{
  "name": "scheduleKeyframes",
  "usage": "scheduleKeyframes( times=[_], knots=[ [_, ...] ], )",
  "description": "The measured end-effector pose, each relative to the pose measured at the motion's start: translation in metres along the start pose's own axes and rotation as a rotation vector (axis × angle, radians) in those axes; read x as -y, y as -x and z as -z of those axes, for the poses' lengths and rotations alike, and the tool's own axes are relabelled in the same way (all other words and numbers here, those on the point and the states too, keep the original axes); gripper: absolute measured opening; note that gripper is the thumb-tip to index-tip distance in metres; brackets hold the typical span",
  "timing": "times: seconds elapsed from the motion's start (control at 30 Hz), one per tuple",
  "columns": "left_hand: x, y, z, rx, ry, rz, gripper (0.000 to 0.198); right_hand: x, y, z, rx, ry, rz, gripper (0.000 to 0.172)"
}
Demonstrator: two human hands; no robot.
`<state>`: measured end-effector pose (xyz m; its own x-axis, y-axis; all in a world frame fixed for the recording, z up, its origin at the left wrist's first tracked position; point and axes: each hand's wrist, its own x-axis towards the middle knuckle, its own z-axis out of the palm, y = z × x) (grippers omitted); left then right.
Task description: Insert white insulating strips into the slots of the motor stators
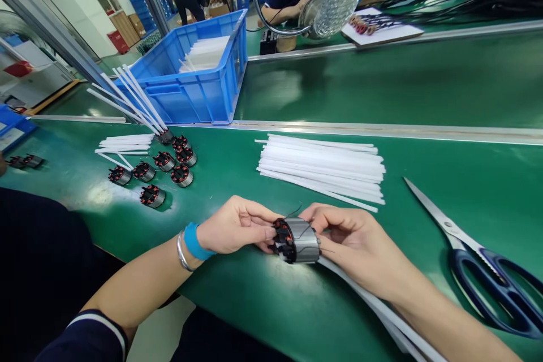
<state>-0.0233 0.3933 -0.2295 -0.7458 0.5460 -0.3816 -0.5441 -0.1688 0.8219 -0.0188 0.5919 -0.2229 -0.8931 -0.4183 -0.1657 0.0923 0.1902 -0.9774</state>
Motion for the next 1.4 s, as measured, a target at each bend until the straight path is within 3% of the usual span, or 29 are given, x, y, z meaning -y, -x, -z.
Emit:
scheduleKeyframes(
  times=[0.27, 0.5, 0.63, 0.7, 0.87, 0.97, 1.07, 1.17, 1.27, 1.33, 1.4],
  knots=[
    [0.004, -0.003, -0.001, -0.050, -0.026, -0.024, 0.030, 0.000, -0.001, -0.003, -0.005, 0.019, -0.031, 0.035],
    [0.008, -0.004, -0.003, -0.081, -0.007, -0.033, 0.027, -0.003, -0.001, -0.006, -0.002, -0.054, -0.041, 0.037],
    [0.007, -0.005, -0.004, -0.040, 0.019, 0.005, 0.031, -0.007, -0.003, 0.004, 0.080, -0.057, -0.022, 0.039],
    [0.006, -0.005, -0.004, -0.016, 0.015, 0.019, 0.035, -0.010, -0.012, 0.012, 0.067, 0.087, 0.029, 0.035],
    [0.005, -0.009, -0.005, 0.001, 0.035, 0.047, 0.036, -0.018, -0.060, 0.010, -0.279, 0.666, 0.242, 0.029],
    [0.005, -0.009, -0.005, 0.018, 0.110, 0.051, 0.036, -0.019, -0.085, -0.006, -0.281, 0.776, 0.290, 0.016],
    [0.004, -0.008, -0.004, 0.019, 0.142, 0.031, 0.038, -0.015, -0.093, -0.016, -0.279, 0.801, 0.333, 0.017],
    [0.002, -0.007, -0.004, 0.015, 0.107, 0.004, 0.038, -0.008, -0.080, -0.011, -0.339, 0.742, 0.361, 0.014],
    [0.002, -0.007, -0.003, 0.021, 0.078, -0.023, 0.038, 0.001, -0.049, 0.007, -0.373, 0.606, 0.361, 0.017],
    [0.002, -0.007, -0.003, 0.015, 0.076, -0.037, 0.039, 0.008, -0.024, 0.021, -0.274, 0.448, 0.337, 0.019],
    [0.003, -0.007, -0.003, 0.006, 0.075, -0.036, 0.037, 0.015, -0.002, 0.033, -0.092, 0.249, 0.275, 0.019]
  ],
)
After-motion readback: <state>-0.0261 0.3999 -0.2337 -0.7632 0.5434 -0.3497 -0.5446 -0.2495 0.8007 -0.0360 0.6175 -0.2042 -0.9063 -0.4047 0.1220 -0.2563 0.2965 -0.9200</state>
